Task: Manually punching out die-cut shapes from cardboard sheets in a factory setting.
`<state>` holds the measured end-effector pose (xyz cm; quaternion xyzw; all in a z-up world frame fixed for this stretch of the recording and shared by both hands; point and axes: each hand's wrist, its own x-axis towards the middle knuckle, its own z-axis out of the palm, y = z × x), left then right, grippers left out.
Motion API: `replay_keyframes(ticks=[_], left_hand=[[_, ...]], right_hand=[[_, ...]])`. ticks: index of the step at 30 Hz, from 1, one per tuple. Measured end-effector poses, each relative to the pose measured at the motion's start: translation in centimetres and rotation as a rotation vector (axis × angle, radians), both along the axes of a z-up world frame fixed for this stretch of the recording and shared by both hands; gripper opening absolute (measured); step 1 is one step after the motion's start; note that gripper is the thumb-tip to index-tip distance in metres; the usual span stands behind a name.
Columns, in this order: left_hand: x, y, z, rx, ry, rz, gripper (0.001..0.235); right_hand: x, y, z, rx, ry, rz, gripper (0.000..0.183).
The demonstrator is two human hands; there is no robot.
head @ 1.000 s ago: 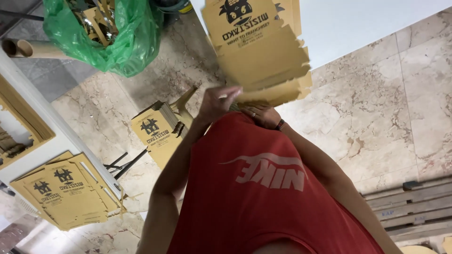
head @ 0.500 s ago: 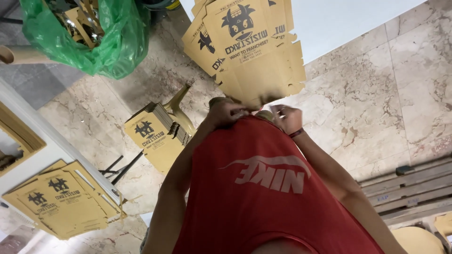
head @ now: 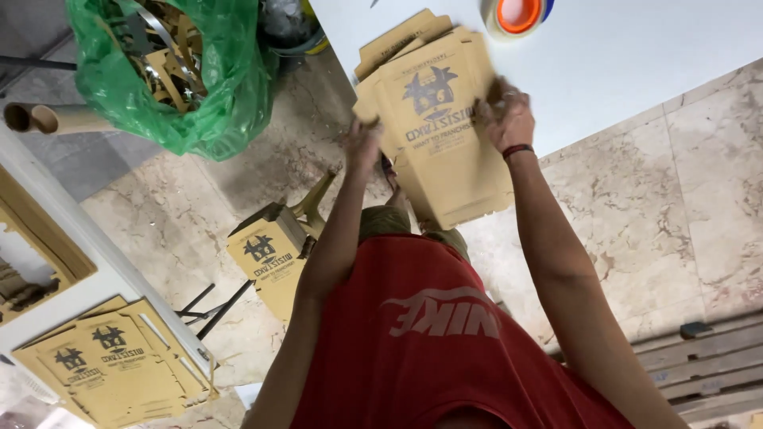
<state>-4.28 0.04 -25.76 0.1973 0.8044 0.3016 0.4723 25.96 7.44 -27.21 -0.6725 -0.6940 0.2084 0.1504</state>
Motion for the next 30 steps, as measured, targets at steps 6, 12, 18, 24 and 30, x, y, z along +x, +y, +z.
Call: replay_keyframes(ticks=[6,12,18,24,30], left_hand=[[0.4,2.5,3.9,-0.099,-0.094,-0.369,0.098],[-1.8,7.8,0.1,0.276,0.586,-0.774,0.104],[-2.2,15.1,-0.9,0.098,0.706,-1.135,0.096],[-0.4,15.6,1.4,0.077,0.732,-1.098,0.095],[0.1,13.7,0.1,-0.153,0.686,-0.851,0.095]], right_hand=[[-3.1,-0.8,1.3,-0.056,-0.056,0.106,0.072],[0.5,-13.5,6.6,-0.075,0.260,-0.643,0.070],[-3.6,-19.3,0.6,-0.781,1.114,-1.367,0.023],[-5.2,-16.6,1.3,-0.825,1.053,-1.226,0.013],[-0.6,-14.5,2.4,-0.198,0.559,-0.939,0.098]])
